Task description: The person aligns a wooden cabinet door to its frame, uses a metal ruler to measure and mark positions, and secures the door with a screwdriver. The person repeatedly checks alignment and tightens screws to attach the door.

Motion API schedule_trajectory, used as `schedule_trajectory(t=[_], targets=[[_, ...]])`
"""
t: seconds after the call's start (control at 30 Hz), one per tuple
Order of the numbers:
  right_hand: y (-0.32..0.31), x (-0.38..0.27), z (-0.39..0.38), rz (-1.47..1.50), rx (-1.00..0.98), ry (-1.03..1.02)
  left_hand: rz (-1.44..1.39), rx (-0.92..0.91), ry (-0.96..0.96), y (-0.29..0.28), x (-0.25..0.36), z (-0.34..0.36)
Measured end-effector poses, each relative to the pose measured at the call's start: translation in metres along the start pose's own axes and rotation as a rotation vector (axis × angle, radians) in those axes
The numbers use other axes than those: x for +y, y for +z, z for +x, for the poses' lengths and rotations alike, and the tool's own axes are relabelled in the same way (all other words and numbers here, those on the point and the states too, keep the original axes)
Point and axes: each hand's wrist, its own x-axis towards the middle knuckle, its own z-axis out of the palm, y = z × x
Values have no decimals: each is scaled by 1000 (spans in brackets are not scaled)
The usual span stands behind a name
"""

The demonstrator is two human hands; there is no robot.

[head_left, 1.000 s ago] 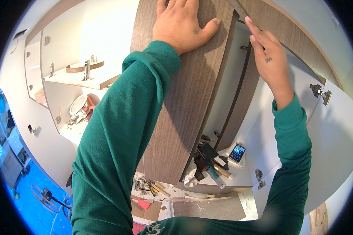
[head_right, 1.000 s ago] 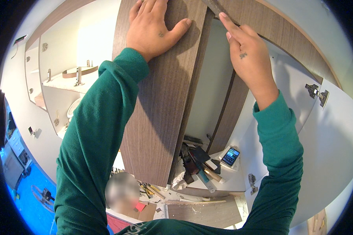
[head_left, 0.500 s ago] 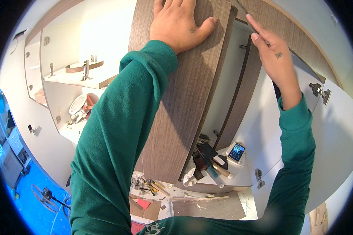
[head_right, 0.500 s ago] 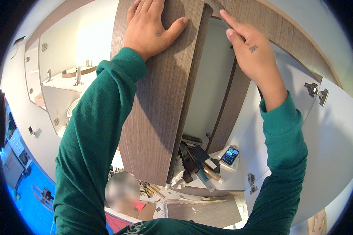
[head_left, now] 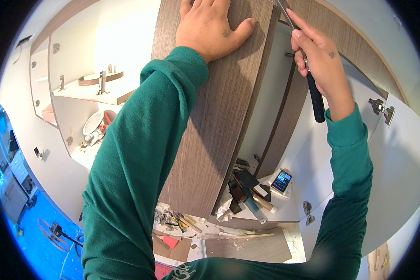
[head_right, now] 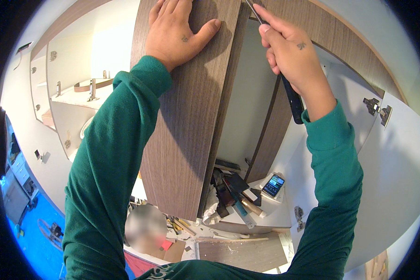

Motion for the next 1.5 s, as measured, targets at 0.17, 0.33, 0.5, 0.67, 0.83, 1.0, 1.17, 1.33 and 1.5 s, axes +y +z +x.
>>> schedule_trajectory(t=[0.17,0.33,0.5,0.67,0.83,1.0,1.17,1.33,1.5], targets=[[7,4,4,-150,67,-37,3,-4,-3,1,3,0],[-6,-6,19,-555,51,-412,12,-10,16,-1,4,1],[-11,-31,-9,-589,144,-452,23,-37,52,-8,6,3],[-54,-9,-15,-489,70,-179,-14,-197,-56,-12,19,35],[-57,-16,-24,-469,112,-97,-221,-207,-102,4,34,68],[-54,-14,-28,-491,164,-104,-253,-227,-236,9,36,73],[-58,-9,-24,-554,157,-197,-173,-67,-122,24,26,61],[-57,-1,-16,-630,139,-338,-147,60,57,21,14,32],[-52,5,-5,-712,119,-481,-54,150,42,19,8,15]])
